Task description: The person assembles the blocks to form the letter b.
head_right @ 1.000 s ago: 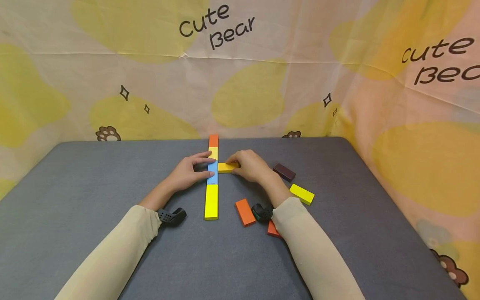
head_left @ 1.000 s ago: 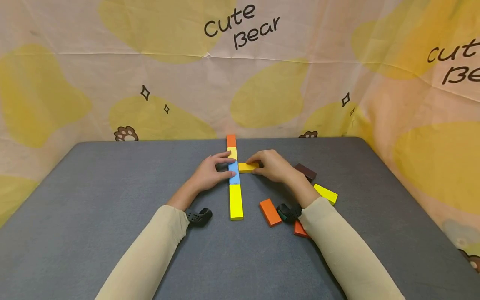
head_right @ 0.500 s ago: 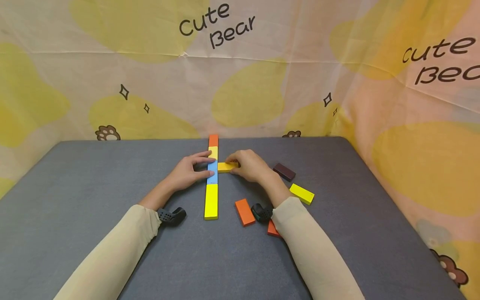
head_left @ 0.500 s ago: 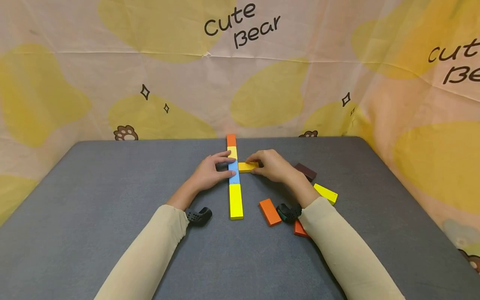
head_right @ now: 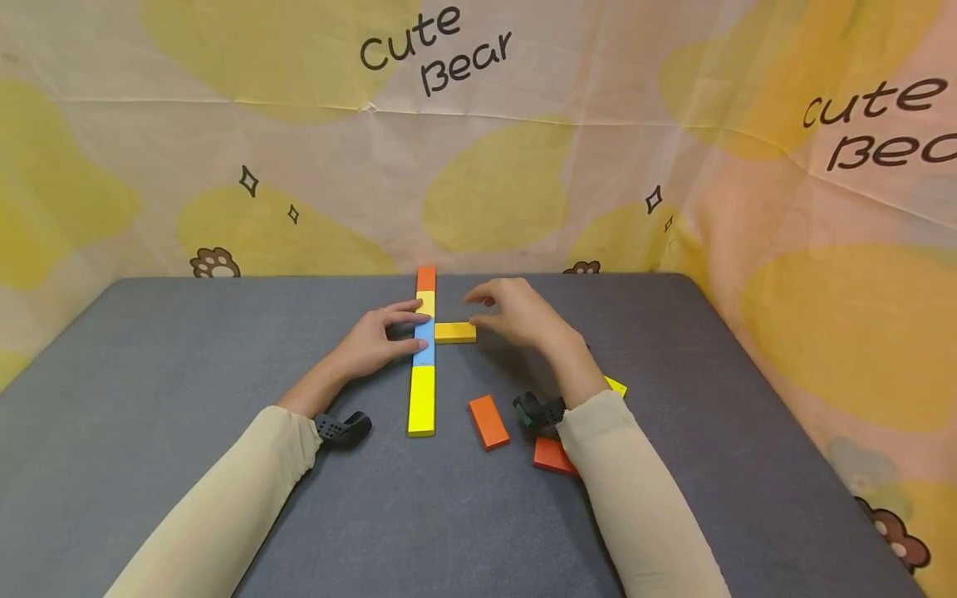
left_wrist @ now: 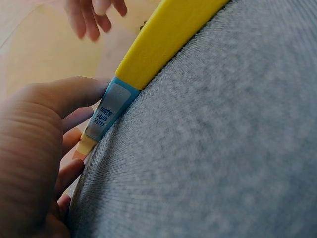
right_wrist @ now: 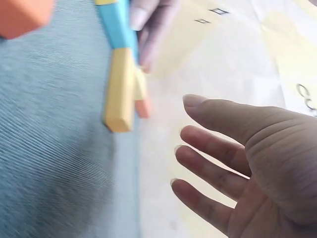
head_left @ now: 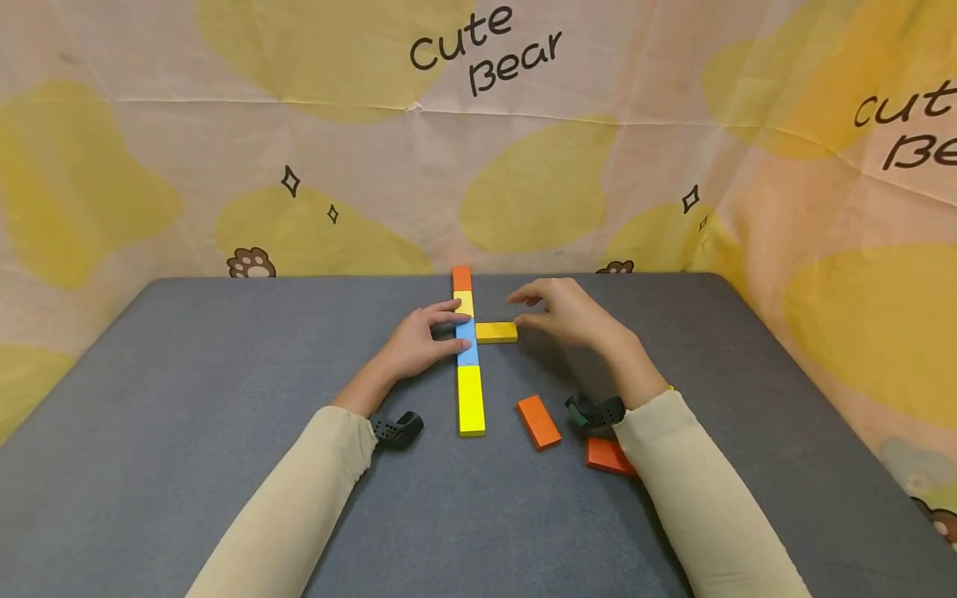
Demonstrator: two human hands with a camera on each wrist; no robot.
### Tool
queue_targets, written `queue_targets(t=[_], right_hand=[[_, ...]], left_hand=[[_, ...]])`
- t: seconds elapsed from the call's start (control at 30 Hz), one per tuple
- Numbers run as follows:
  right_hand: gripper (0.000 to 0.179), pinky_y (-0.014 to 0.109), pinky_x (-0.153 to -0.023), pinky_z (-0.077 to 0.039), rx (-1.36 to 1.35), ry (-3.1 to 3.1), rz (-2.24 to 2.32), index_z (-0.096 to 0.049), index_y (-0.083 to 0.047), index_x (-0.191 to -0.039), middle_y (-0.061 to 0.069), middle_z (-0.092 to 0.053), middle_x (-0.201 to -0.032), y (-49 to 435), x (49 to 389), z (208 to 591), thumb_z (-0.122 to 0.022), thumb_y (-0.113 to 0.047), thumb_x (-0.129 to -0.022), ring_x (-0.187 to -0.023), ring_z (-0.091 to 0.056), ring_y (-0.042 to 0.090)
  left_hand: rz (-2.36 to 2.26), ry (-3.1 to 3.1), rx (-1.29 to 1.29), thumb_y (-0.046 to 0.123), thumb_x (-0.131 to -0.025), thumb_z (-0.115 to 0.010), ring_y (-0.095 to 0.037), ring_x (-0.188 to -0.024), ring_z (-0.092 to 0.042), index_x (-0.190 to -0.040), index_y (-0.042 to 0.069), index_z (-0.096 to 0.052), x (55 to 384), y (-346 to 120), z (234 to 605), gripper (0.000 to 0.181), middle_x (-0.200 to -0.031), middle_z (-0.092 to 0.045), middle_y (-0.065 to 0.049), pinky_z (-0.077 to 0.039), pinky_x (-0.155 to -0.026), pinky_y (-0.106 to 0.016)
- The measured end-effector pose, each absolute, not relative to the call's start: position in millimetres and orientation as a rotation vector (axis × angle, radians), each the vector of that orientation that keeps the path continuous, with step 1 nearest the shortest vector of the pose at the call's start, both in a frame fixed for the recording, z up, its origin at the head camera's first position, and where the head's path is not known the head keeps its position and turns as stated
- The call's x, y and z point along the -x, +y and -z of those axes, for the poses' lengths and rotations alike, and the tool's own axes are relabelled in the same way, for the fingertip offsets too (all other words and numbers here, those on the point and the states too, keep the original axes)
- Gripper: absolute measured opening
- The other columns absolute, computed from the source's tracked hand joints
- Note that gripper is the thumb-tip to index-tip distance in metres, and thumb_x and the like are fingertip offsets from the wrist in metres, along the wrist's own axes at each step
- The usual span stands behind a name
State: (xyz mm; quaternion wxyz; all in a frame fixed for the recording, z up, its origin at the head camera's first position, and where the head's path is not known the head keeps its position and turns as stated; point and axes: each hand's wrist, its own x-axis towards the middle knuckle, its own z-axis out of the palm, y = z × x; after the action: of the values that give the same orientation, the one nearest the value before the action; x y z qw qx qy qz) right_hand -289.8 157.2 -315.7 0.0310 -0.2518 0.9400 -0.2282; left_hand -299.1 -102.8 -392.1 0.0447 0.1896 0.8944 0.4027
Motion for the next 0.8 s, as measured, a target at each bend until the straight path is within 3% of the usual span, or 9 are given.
queue_targets(t=[0.33,0.8], right_hand=[[0.039,0.05,-0.101,-0.052,0.739,2.954,0.739,-0.068,-0.01,-0.132,0.012,-0.069,-0.131,191,283,302,-0.072,-0.021,-0.094,-0.12,-0.062,0.031],[0.043,0.052,-0.1,-0.051,0.587,2.966,0.658,-0.065,-0.005,-0.133,0.018,-0.068,-0.132,224,287,312,-0.07,-0.024,-0.096,-0.118,-0.063,0.034]], left_hand=[[-1.247,2.726,-0.604,0.031,-0.091,-0.074,-0.03,-0.154,-0.031,-0.138,0.015,-0.064,300,-103,394,0.05,-0.162,-0.042,0.0,-0.028,-0.123,-0.055],[-1.256,2.729,-0.603,0.032,-0.091,-0.075,-0.03,-0.153,-0.032,-0.137,0.015,-0.065,300,-103,394,0.05,-0.161,-0.043,0.0,-0.029,-0.123,-0.055]])
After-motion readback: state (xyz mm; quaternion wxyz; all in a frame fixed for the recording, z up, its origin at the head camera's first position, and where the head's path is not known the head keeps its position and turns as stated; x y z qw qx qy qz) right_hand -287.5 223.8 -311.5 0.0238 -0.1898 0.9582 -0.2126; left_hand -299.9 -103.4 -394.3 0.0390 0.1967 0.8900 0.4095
